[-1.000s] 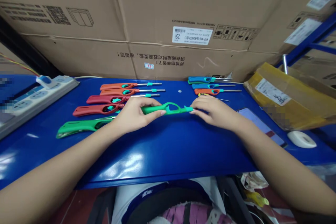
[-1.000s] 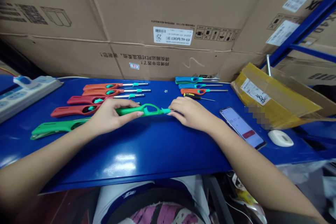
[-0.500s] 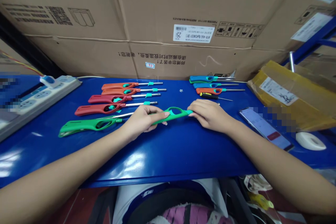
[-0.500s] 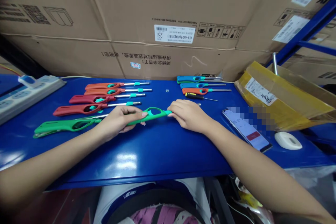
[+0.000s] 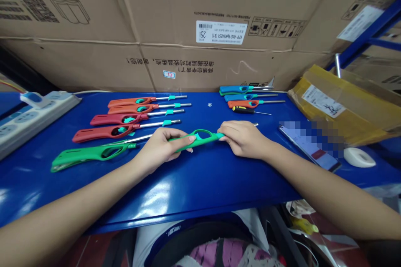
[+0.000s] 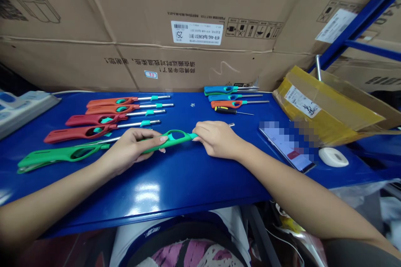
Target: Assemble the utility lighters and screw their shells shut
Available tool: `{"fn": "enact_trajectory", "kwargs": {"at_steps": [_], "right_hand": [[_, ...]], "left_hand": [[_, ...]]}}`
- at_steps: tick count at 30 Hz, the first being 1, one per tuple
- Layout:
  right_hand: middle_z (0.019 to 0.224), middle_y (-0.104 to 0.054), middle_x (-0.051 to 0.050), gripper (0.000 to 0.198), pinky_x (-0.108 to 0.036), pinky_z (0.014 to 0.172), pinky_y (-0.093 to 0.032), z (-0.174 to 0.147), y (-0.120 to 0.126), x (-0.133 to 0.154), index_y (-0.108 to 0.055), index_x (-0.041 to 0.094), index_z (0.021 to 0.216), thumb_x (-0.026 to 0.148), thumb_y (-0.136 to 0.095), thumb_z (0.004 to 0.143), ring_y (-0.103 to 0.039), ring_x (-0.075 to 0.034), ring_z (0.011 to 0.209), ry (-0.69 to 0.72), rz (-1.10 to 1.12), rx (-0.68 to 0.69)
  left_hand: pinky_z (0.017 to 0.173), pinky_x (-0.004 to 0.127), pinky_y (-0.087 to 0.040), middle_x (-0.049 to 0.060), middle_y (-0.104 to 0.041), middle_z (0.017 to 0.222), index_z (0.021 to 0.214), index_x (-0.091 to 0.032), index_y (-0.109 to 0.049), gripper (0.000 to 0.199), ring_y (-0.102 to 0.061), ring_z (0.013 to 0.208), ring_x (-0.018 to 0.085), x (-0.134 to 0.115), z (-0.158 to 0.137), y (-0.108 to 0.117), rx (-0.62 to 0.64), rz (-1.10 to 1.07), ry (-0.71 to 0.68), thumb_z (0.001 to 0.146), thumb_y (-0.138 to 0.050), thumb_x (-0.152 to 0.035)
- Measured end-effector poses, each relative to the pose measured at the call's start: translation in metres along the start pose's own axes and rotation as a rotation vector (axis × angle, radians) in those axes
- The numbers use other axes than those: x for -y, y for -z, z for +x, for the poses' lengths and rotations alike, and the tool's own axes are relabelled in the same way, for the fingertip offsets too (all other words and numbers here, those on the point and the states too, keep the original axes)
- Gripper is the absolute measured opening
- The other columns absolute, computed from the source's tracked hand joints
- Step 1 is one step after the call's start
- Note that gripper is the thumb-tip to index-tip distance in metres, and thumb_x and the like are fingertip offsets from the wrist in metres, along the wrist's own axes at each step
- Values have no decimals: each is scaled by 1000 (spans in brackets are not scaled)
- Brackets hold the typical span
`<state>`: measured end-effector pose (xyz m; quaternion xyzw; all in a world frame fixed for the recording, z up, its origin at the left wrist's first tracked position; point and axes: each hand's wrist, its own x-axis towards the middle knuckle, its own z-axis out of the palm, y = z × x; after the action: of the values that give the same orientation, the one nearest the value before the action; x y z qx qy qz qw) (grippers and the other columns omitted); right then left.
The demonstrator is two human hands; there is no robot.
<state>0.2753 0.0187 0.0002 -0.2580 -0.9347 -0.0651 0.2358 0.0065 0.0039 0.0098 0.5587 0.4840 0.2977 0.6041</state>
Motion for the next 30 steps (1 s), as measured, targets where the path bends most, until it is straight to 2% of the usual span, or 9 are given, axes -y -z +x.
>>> {"fn": "enact_trajectory", "kwargs": {"at_steps": [8, 11, 14, 17, 19, 21, 24, 27, 30], "right_hand": [[80, -65, -10, 23, -31, 65, -45, 2, -2, 1, -64, 10, 96, 17, -43, 102, -53, -19, 71, 67, -30, -51], [82, -66, -11, 25, -32, 66, -46, 1, -4, 0, -65, 9, 99, 17, -41, 103, -54, -20, 73, 52, -7, -29], [91, -68, -14, 29, -35, 72, -48, -1, -8, -1, -65, 10, 104, 23, -40, 105, -58, -22, 81, -46, 72, 69], [98, -69, -13, 26, -35, 79, -51, -2, -10, -3, -65, 14, 107, 26, -42, 105, -62, -23, 90, -129, 143, 161], [98, -68, -9, 19, -33, 79, -51, 0, -9, -5, -63, 16, 105, 25, -46, 104, -63, -21, 90, -157, 148, 178], [98, -67, -8, 12, -31, 80, -52, 1, -6, -8, -61, 17, 103, 23, -50, 102, -63, -20, 90, -192, 136, 191], [97, -64, -10, 10, -34, 80, -52, 1, -1, -12, -59, 16, 100, 16, -49, 100, -61, -21, 89, -243, 80, 229], [99, -64, -12, 18, -36, 84, -51, 0, 3, -13, -61, 14, 100, 9, -44, 97, -60, -23, 90, -271, 27, 295], [110, -64, -14, 26, -37, 92, -50, 1, 9, -9, -62, 12, 108, 4, -43, 93, -61, -24, 100, -300, -16, 355]], "left_hand": [[43, 19, -16, 6, -65, 67, 76, -11, -76, 42, -32, 44, 3, 3, -1, -2, 9, -45, 57, 71, -83, -52], [43, 20, -17, 3, -63, 62, 77, -12, -76, 43, -31, 44, 4, 2, -1, -1, -18, 37, 34, 74, -80, -54], [47, 22, -32, 2, -65, 62, 78, -14, -77, 39, -44, 48, 9, 0, 1, 2, -48, 253, -115, 80, -75, -54], [69, 27, -48, 3, -75, 80, 83, -17, -78, 32, -65, 72, 17, -1, 3, 5, -88, 477, -302, 85, -72, -49], [73, 28, -49, 3, -76, 88, 92, -18, -77, 30, -67, 78, 18, 0, 4, 6, -97, 607, -406, 91, -67, -46], [76, 29, -50, 5, -74, 91, 99, -16, -74, 34, -67, 80, 18, 0, 4, 6, -52, 724, -528, 101, -51, -42], [87, 32, -52, 7, -71, 99, 106, -16, -70, 39, -67, 91, 20, 1, 3, 6, 9, 796, -609, 107, -36, -35], [101, 38, -50, 10, -67, 117, 127, -18, -63, 35, -64, 109, 23, 6, 5, 9, 34, 880, -666, 108, -37, -31], [105, 42, -49, 11, -64, 120, 134, -18, -59, 35, -61, 114, 25, 13, 10, 12, 31, 910, -697, 106, -44, -32]]}}
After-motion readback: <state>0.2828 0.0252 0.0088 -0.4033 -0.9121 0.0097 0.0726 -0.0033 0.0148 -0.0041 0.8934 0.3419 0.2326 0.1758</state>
